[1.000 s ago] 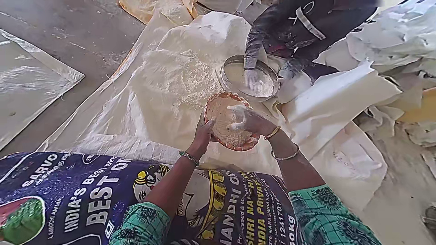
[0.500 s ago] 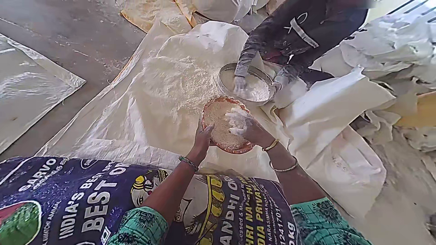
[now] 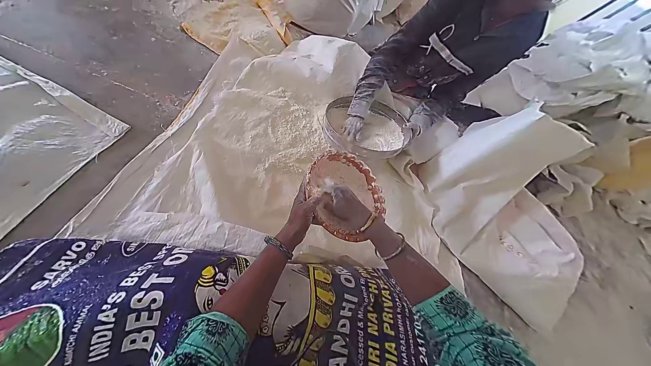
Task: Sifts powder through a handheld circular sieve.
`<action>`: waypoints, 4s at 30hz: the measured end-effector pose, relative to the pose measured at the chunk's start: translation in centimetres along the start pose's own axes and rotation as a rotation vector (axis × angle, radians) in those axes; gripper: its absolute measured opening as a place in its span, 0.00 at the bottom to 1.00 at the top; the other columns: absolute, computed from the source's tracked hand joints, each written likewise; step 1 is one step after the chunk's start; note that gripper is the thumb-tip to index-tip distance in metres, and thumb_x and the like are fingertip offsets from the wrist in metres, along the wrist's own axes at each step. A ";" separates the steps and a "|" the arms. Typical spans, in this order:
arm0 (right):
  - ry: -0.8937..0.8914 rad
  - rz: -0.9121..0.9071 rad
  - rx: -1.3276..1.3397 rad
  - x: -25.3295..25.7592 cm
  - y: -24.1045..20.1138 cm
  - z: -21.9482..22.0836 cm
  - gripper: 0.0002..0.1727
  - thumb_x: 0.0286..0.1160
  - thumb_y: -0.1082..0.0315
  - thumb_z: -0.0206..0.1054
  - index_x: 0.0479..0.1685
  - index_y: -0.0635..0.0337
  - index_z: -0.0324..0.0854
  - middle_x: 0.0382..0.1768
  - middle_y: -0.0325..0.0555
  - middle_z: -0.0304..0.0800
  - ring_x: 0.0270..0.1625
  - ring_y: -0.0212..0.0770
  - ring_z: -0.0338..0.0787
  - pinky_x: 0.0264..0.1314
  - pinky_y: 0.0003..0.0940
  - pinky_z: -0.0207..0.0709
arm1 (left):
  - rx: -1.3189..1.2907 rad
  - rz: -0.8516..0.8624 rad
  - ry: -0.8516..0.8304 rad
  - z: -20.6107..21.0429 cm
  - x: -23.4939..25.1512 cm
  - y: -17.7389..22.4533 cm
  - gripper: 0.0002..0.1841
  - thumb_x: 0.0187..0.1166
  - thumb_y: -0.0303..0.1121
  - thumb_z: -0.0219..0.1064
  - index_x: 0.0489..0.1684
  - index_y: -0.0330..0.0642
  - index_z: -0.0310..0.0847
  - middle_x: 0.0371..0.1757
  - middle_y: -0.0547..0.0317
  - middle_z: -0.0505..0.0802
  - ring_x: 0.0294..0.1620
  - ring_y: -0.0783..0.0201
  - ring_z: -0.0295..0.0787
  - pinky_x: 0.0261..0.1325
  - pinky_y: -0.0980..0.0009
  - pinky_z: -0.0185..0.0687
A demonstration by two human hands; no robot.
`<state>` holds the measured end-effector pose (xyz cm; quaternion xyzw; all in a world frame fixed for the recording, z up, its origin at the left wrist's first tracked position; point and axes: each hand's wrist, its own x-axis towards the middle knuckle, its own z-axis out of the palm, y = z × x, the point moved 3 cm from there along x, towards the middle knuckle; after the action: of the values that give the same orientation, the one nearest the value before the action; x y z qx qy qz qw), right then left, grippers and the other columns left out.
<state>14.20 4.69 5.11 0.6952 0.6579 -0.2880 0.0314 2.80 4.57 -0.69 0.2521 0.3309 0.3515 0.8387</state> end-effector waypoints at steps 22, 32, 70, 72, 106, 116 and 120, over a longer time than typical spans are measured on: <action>-0.143 0.087 -0.217 -1.7 1.4 -0.6 0.22 0.83 0.72 0.60 0.73 0.74 0.76 0.74 0.70 0.78 0.83 0.62 0.72 0.88 0.51 0.59 | 0.025 -0.088 0.027 0.4 0.3 -0.5 0.31 0.92 0.34 0.49 0.94 0.49 0.42 0.69 0.38 0.81 0.52 0.55 0.88 0.46 0.60 0.87; -0.303 0.242 -0.128 -2.7 2.8 -1.1 0.39 0.79 0.64 0.70 0.89 0.66 0.59 0.87 0.69 0.61 0.91 0.62 0.61 0.92 0.55 0.51 | -0.015 -0.065 0.108 -0.2 0.5 -0.6 0.32 0.91 0.33 0.52 0.94 0.48 0.44 0.74 0.35 0.77 0.57 0.51 0.86 0.49 0.56 0.86; -0.058 0.021 0.208 0.6 1.0 0.5 0.27 0.85 0.68 0.60 0.79 0.75 0.69 0.75 0.69 0.77 0.79 0.52 0.77 0.85 0.41 0.64 | 0.033 -0.017 -0.001 0.3 -0.2 -0.3 0.35 0.90 0.30 0.52 0.95 0.46 0.39 0.79 0.36 0.73 0.62 0.53 0.84 0.53 0.58 0.85; -0.074 -0.022 0.110 -0.8 0.1 1.1 0.22 0.87 0.65 0.59 0.67 0.77 0.78 0.63 0.69 0.85 0.69 0.56 0.84 0.78 0.46 0.70 | 0.021 -0.028 0.038 0.1 -0.1 -0.2 0.33 0.90 0.30 0.52 0.95 0.46 0.41 0.75 0.38 0.76 0.58 0.57 0.85 0.51 0.61 0.85; -0.026 0.092 0.206 1.5 3.4 -0.8 0.38 0.80 0.66 0.69 0.88 0.72 0.59 0.87 0.70 0.61 0.91 0.61 0.61 0.93 0.50 0.51 | 0.097 -0.018 0.037 0.3 0.0 -1.5 0.34 0.89 0.35 0.50 0.95 0.52 0.40 0.72 0.32 0.80 0.55 0.45 0.88 0.46 0.50 0.86; 0.121 -0.014 0.043 -3.3 5.7 -1.0 0.18 0.84 0.73 0.58 0.67 0.68 0.84 0.68 0.64 0.86 0.76 0.58 0.82 0.85 0.51 0.67 | 0.073 0.002 0.100 0.0 0.9 -1.9 0.33 0.90 0.32 0.50 0.95 0.50 0.42 0.76 0.33 0.76 0.61 0.43 0.85 0.50 0.47 0.85; 0.138 0.007 0.131 -2.2 7.2 -3.4 0.28 0.81 0.66 0.68 0.80 0.66 0.74 0.81 0.61 0.76 0.86 0.54 0.72 0.92 0.46 0.57 | 0.046 0.015 0.124 0.2 0.9 -1.4 0.33 0.90 0.30 0.50 0.95 0.48 0.41 0.78 0.31 0.74 0.62 0.42 0.83 0.52 0.46 0.84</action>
<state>22.18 3.23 6.48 0.7162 0.6358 -0.2817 -0.0583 4.02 4.28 -1.81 0.2517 0.3882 0.3650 0.8079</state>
